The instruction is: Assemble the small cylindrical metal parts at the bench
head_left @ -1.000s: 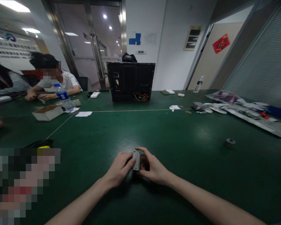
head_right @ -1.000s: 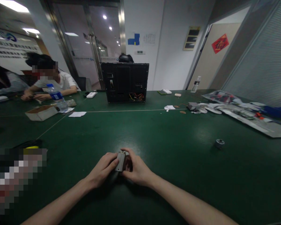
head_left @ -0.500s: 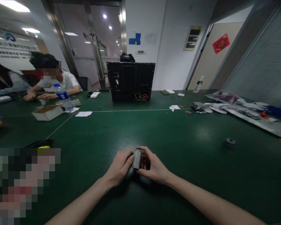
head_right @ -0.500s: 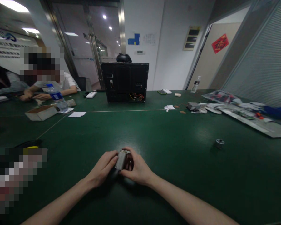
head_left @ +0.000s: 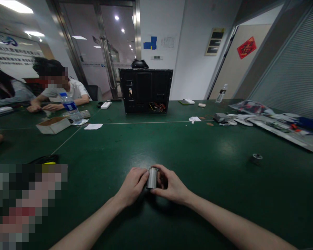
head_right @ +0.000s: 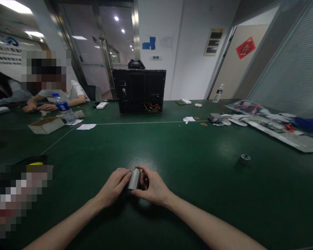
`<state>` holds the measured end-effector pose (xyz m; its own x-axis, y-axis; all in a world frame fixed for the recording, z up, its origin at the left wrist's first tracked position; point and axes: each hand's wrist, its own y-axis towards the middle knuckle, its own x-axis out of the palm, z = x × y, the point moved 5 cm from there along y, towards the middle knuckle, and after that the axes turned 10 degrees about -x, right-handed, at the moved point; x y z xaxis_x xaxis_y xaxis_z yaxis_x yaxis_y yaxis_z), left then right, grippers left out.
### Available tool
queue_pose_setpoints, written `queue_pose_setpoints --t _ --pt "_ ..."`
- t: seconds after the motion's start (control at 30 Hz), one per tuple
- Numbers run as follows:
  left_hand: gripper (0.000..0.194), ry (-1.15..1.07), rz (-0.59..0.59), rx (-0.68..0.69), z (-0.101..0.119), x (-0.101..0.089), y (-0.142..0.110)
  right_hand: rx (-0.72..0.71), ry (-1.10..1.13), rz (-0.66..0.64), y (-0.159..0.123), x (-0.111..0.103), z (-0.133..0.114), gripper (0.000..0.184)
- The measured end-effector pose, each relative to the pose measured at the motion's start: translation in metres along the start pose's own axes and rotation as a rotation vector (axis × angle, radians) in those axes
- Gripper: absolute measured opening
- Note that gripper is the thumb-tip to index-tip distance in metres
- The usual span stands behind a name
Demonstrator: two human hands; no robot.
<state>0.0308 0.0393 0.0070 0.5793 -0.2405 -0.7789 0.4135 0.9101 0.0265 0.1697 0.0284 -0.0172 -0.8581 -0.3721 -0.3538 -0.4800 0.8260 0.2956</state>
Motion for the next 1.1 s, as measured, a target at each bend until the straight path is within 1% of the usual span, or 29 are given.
queue_pose_setpoints --t 0.17,0.3,0.37,0.43,0.53,0.6,0.67,0.8,0.83,0.97,1.1 --pt "0.045 -0.004 -0.012 0.018 0.002 -0.001 -0.001 -0.002 0.011 -0.004 -0.001 0.001 0.000 0.065" --pt "0.038 0.009 -0.006 0.024 0.002 -0.001 -0.002 -0.020 -0.033 -0.005 -0.001 0.002 -0.002 0.069" --pt "0.031 0.010 0.007 0.003 0.001 -0.001 -0.002 -0.059 -0.066 0.000 -0.001 0.003 -0.004 0.069" --pt "0.025 0.008 0.022 -0.023 0.000 -0.001 -0.002 -0.121 -0.099 0.014 -0.001 0.003 -0.006 0.065" --pt "0.020 -0.002 0.051 -0.046 -0.001 -0.001 -0.002 -0.202 -0.177 0.044 -0.001 0.001 -0.011 0.060" --pt "0.017 -0.010 0.063 -0.047 -0.001 -0.001 -0.001 -0.223 -0.223 0.046 -0.001 -0.001 -0.014 0.057" --pt "0.016 -0.009 0.066 -0.032 0.000 -0.001 -0.002 -0.226 -0.221 0.048 0.000 -0.003 -0.017 0.050" --pt "0.015 0.026 0.060 0.027 0.003 0.001 -0.003 -0.209 -0.178 0.098 0.002 -0.010 -0.021 0.019" --pt "0.016 0.038 0.059 0.038 0.004 0.002 -0.003 -0.204 -0.178 0.114 0.003 -0.011 -0.021 0.014" --pt "0.017 0.062 0.064 0.047 0.005 0.002 -0.003 -0.215 -0.173 0.161 0.005 -0.013 -0.026 0.007" --pt "0.018 0.049 0.058 0.043 0.006 0.002 -0.004 -0.265 -0.191 0.218 0.006 -0.019 -0.034 0.006"
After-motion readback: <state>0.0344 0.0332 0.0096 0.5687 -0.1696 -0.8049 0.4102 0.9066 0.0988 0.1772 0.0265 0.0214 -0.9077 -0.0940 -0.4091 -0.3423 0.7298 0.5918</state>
